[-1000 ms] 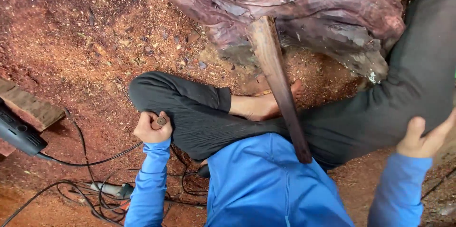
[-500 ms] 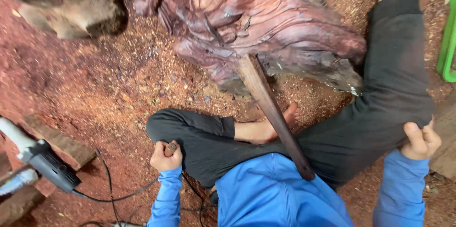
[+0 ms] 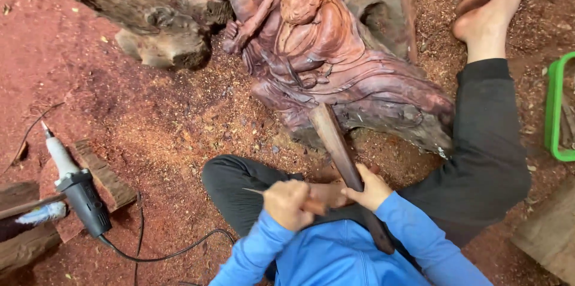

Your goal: Carving a wooden sculpture using a hand chisel and a wooden mallet.

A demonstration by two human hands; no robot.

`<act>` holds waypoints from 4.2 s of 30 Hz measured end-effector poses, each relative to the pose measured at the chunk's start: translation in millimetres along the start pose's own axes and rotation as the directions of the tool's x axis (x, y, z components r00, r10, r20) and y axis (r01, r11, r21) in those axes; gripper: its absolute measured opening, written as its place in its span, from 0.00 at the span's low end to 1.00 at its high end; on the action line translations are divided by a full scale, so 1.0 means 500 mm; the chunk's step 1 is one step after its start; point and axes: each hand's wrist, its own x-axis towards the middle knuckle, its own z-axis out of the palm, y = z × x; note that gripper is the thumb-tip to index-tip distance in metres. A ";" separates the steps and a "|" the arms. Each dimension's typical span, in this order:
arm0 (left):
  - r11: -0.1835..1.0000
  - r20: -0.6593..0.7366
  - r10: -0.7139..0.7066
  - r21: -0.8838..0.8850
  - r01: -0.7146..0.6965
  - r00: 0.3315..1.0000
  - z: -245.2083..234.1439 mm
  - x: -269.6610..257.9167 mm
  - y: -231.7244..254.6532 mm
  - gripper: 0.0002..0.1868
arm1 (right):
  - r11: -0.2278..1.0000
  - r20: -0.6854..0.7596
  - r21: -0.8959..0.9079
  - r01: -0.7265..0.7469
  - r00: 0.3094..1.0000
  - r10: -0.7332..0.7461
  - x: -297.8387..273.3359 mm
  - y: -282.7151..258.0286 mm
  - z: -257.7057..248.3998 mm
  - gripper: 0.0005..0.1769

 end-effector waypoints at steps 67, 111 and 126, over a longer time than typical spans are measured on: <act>0.873 -0.363 0.384 -0.157 -0.462 0.849 0.390 0.415 0.199 0.14 | 0.697 -0.671 0.553 0.456 0.740 0.047 -0.209 0.012 -0.283 0.33; 0.859 -0.520 0.198 -0.316 -0.402 0.831 0.328 0.432 0.146 0.09 | 0.726 -0.741 0.407 0.555 0.665 -0.092 -0.178 -0.052 -0.261 0.29; 0.835 -0.589 0.134 -0.365 -0.411 0.797 0.294 0.424 0.147 0.10 | 0.875 -0.698 0.276 0.397 0.709 -0.102 -0.177 -0.064 -0.248 0.24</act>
